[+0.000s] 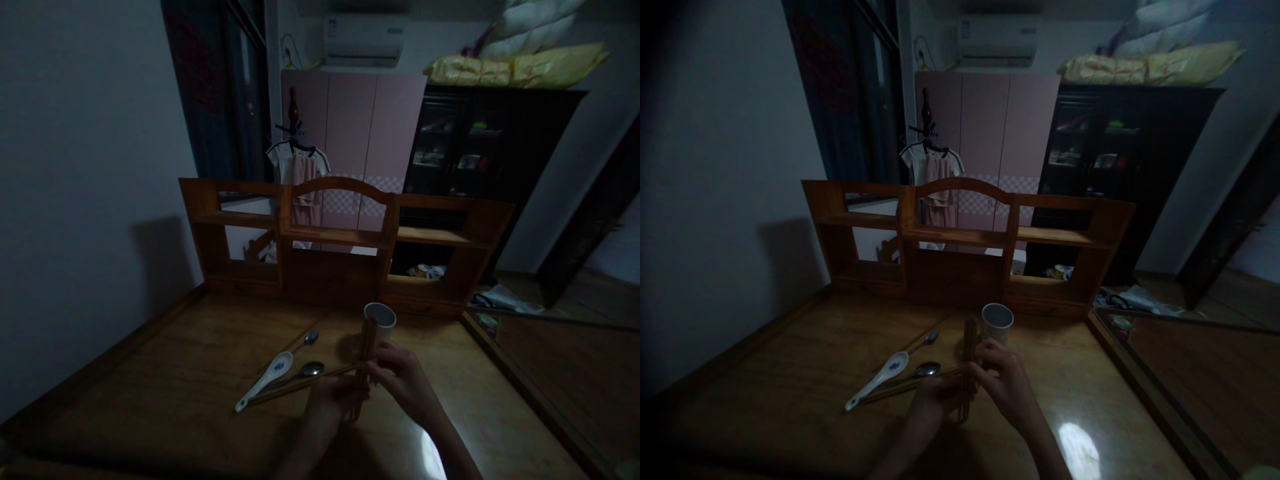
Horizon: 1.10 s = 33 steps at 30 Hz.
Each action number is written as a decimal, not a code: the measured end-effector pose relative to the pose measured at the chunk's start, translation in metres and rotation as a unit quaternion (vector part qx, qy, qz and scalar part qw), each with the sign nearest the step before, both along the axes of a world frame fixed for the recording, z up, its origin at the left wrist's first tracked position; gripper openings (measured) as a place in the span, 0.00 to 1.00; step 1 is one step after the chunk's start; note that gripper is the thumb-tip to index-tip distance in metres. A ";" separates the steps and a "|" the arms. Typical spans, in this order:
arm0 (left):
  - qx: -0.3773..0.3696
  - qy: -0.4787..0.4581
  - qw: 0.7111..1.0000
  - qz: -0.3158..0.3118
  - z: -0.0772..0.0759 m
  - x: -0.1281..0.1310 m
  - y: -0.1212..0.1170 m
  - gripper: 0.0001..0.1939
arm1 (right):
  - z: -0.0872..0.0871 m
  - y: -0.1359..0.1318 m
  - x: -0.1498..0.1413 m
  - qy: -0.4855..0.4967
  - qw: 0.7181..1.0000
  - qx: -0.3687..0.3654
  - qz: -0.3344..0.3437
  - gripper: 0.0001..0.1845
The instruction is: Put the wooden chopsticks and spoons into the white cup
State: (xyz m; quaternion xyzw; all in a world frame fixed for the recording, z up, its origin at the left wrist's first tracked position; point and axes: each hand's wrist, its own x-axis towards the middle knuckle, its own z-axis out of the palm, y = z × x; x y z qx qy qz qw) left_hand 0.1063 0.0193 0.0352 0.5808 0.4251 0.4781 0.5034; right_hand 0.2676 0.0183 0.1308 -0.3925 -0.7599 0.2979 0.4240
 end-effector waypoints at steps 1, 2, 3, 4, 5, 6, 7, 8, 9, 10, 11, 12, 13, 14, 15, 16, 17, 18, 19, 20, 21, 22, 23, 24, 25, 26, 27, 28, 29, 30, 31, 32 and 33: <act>0.001 0.007 1.000 0.001 0.001 0.000 0.000 0.09 | 0.000 0.000 0.000 0.001 1.000 -0.001 0.001 0.11; 0.002 0.018 1.000 0.004 0.004 -0.001 -0.001 0.09 | 0.001 0.000 0.000 0.001 1.000 -0.002 0.001 0.11; 0.004 0.033 0.999 0.006 0.007 -0.001 -0.002 0.09 | 0.001 0.000 0.000 0.002 1.000 -0.001 0.000 0.11; 0.006 0.050 0.999 0.008 0.011 -0.002 -0.003 0.08 | 0.002 0.000 0.000 0.002 1.000 -0.001 0.000 0.12; 0.009 0.067 0.998 0.009 0.014 -0.003 -0.004 0.08 | 0.002 -0.001 0.000 0.002 1.000 -0.001 -0.001 0.12; 0.014 0.078 0.997 0.010 0.017 -0.004 -0.005 0.08 | 0.003 -0.001 0.000 0.003 1.000 -0.002 -0.002 0.13; 0.019 0.083 0.996 0.011 0.019 -0.005 -0.006 0.07 | 0.004 -0.001 0.000 0.002 1.000 -0.004 -0.001 0.13; 0.022 0.088 0.996 0.011 0.021 -0.005 -0.006 0.07 | 0.004 -0.001 0.000 0.003 1.000 -0.007 -0.001 0.13; 0.025 0.094 0.995 0.011 0.022 -0.005 -0.007 0.07 | 0.004 -0.001 0.001 0.004 1.000 -0.009 0.000 0.13; 0.028 0.102 0.994 0.013 0.022 -0.006 -0.007 0.07 | 0.005 -0.001 0.001 0.005 1.000 -0.011 0.001 0.13; 0.032 0.113 0.993 0.012 0.022 -0.005 -0.007 0.07 | 0.004 -0.001 0.001 0.007 1.000 -0.013 0.003 0.12; 0.037 0.124 0.992 0.010 0.022 -0.005 -0.007 0.07 | 0.004 -0.001 0.002 0.009 1.000 -0.014 0.004 0.12; 0.041 0.133 0.990 0.009 0.020 -0.005 -0.006 0.07 | 0.004 0.000 0.002 0.012 1.000 -0.014 0.004 0.12; 0.046 0.140 0.989 0.009 0.019 -0.004 -0.006 0.08 | 0.003 0.000 0.003 0.014 1.000 -0.015 0.003 0.12; 0.050 0.142 0.989 0.011 0.016 -0.004 -0.005 0.09 | 0.003 0.001 0.003 0.016 1.000 -0.017 0.003 0.12; 0.054 0.141 0.988 0.014 0.014 -0.003 -0.004 0.10 | 0.003 0.001 0.004 0.020 1.000 -0.018 0.001 0.12; 0.056 0.139 0.988 0.018 0.012 -0.003 -0.003 0.11 | 0.002 0.002 0.004 0.023 1.000 -0.020 0.000 0.12; 0.058 0.138 0.988 0.020 0.010 -0.003 -0.003 0.12 | 0.002 0.002 0.004 0.027 0.999 -0.022 -0.001 0.13; 0.060 0.139 0.988 0.018 0.009 -0.002 -0.002 0.12 | 0.001 0.003 0.004 0.030 0.999 -0.024 -0.002 0.13; 0.063 0.139 0.988 0.013 0.009 -0.002 -0.002 0.12 | 0.000 0.003 0.004 0.033 0.999 -0.027 -0.002 0.13; 0.064 0.139 0.988 0.007 0.009 -0.002 -0.002 0.11 | -0.001 0.003 0.004 0.036 0.999 -0.029 -0.002 0.13; 0.065 0.139 0.988 0.000 0.010 -0.002 -0.003 0.12 | -0.002 0.003 0.003 0.036 0.999 -0.031 -0.002 0.13; 0.068 0.136 0.988 -0.005 0.012 -0.002 -0.004 0.12 | -0.003 0.003 0.002 0.036 0.999 -0.029 -0.004 0.12; 0.071 0.132 0.989 -0.007 0.013 -0.002 -0.004 0.12 | -0.003 0.003 0.001 0.034 0.999 -0.025 -0.007 0.12; 0.073 0.129 0.989 -0.005 0.014 -0.003 -0.006 0.11 | -0.004 0.003 0.000 0.032 0.999 -0.017 -0.010 0.11; 0.071 0.129 0.989 0.001 0.016 -0.004 -0.007 0.10 | -0.004 0.002 -0.001 0.031 0.999 -0.010 -0.014 0.11; 0.066 0.133 0.989 0.014 0.016 -0.006 -0.009 0.08 | -0.004 0.001 -0.002 0.034 0.999 -0.004 -0.017 0.10; 0.054 0.139 0.988 0.034 0.017 -0.009 -0.010 0.07 | -0.004 0.000 -0.002 0.042 0.999 0.000 -0.019 0.09; 0.037 0.142 0.987 0.059 0.018 -0.013 -0.013 0.07 | -0.004 -0.001 -0.002 0.055 0.998 0.000 -0.021 0.09; 0.018 0.138 0.986 0.087 0.019 -0.019 -0.015 0.08 | -0.004 -0.002 -0.001 0.073 0.997 -0.003 -0.027 0.09; 0.003 0.123 0.986 0.113 0.019 -0.026 -0.018 0.09 | -0.004 -0.002 -0.001 0.094 0.995 -0.006 -0.037 0.10; -0.008 0.096 0.986 0.139 0.019 -0.035 -0.022 0.12 | -0.004 -0.002 0.000 0.117 0.992 -0.011 -0.047 0.12; -0.011 0.062 0.985 0.161 0.019 -0.045 -0.025 0.13 | -0.004 -0.001 0.000 0.140 0.989 -0.016 -0.053 0.13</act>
